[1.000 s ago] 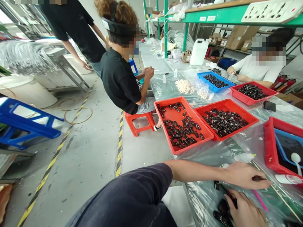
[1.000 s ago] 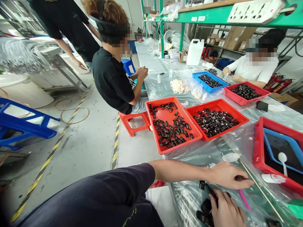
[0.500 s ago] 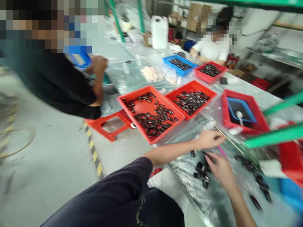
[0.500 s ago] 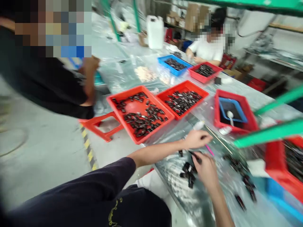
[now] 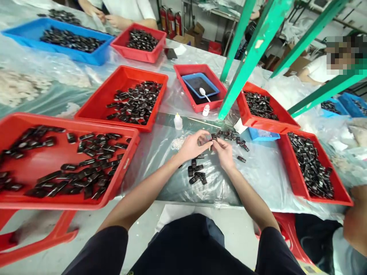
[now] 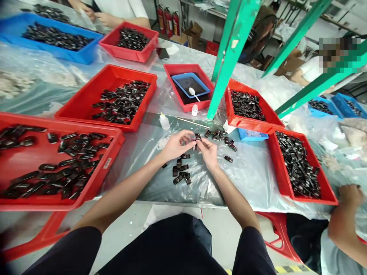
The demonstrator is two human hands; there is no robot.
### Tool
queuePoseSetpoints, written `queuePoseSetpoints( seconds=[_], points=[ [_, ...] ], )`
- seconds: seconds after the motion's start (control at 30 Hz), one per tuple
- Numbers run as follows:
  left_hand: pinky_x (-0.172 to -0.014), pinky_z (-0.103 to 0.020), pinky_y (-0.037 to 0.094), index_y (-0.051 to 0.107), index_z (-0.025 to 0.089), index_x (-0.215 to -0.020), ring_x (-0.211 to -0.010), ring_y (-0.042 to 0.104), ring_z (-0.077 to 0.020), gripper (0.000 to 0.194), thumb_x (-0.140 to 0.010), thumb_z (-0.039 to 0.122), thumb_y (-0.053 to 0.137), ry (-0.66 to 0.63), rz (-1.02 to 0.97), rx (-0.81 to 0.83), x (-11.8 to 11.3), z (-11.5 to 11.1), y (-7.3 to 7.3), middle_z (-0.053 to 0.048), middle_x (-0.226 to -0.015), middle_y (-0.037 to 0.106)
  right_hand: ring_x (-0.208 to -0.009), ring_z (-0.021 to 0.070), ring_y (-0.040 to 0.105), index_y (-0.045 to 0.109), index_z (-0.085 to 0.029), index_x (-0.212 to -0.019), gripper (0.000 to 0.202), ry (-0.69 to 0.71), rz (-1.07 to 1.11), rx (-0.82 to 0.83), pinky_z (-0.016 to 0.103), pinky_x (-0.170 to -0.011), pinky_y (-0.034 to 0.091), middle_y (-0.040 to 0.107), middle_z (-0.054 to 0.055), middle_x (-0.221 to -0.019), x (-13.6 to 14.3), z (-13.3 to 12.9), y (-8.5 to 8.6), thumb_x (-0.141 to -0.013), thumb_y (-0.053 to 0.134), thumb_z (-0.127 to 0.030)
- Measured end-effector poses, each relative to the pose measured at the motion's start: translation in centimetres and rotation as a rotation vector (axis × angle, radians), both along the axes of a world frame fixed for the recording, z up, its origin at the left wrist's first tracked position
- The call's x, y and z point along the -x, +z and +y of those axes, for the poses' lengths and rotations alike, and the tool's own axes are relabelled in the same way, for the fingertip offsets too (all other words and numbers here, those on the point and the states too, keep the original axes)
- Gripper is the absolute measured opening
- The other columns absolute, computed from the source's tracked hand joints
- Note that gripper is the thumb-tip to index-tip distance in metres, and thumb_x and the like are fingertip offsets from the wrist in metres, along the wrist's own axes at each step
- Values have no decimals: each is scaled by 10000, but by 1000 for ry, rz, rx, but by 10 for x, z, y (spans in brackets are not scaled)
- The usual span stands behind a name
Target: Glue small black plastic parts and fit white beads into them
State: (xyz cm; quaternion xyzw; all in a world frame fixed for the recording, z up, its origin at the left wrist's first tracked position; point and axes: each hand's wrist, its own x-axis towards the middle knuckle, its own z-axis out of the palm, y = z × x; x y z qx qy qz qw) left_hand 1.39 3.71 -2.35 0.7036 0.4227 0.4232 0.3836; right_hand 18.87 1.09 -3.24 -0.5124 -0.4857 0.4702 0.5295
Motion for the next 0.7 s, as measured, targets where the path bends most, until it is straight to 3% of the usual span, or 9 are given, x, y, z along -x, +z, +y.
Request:
queuePoseSetpoints(
  seconds=[0.17, 0.3, 0.47, 0.7],
  points=[
    [-713, -289, 508, 744, 242, -1166, -740, 680, -155, 284, -902, 347, 734, -5, 78, -44, -5, -5, -7, -17, -919, 786, -589, 114, 496, 770, -188, -876, 454, -36, 133, 77, 270, -574, 435, 653, -12, -681, 1, -5, 0, -750, 849, -617],
    [-657, -278, 481, 764, 222, -1004, -761, 685, -162, 219, -870, 395, 767, 89, -71, -12, -5, -4, -5, -33, -896, 782, -635, 126, 554, 802, -194, -891, 462, -40, 99, 74, 263, -542, 423, 753, 39, -825, -7, 0, -1, -753, 843, -633],
    [-698, -285, 519, 739, 205, -874, -830, 687, -177, 344, -775, 509, 866, 85, -325, 200, -7, 0, -1, -48, -917, 764, -594, 112, 540, 829, -178, -915, 459, 124, 64, 65, 251, -504, 391, 784, 41, -827, -11, 1, -4, -777, 841, -615],
    [-836, -319, 571, 712, 211, -864, -873, 683, -172, 491, -669, 602, 935, 101, -431, 370, -12, -1, 1, -36, -923, 754, -592, 107, 573, 820, -192, -977, 485, 269, 48, 22, 248, -534, 448, 798, 36, -884, -11, -4, 2, -820, 794, -650]
  ],
)
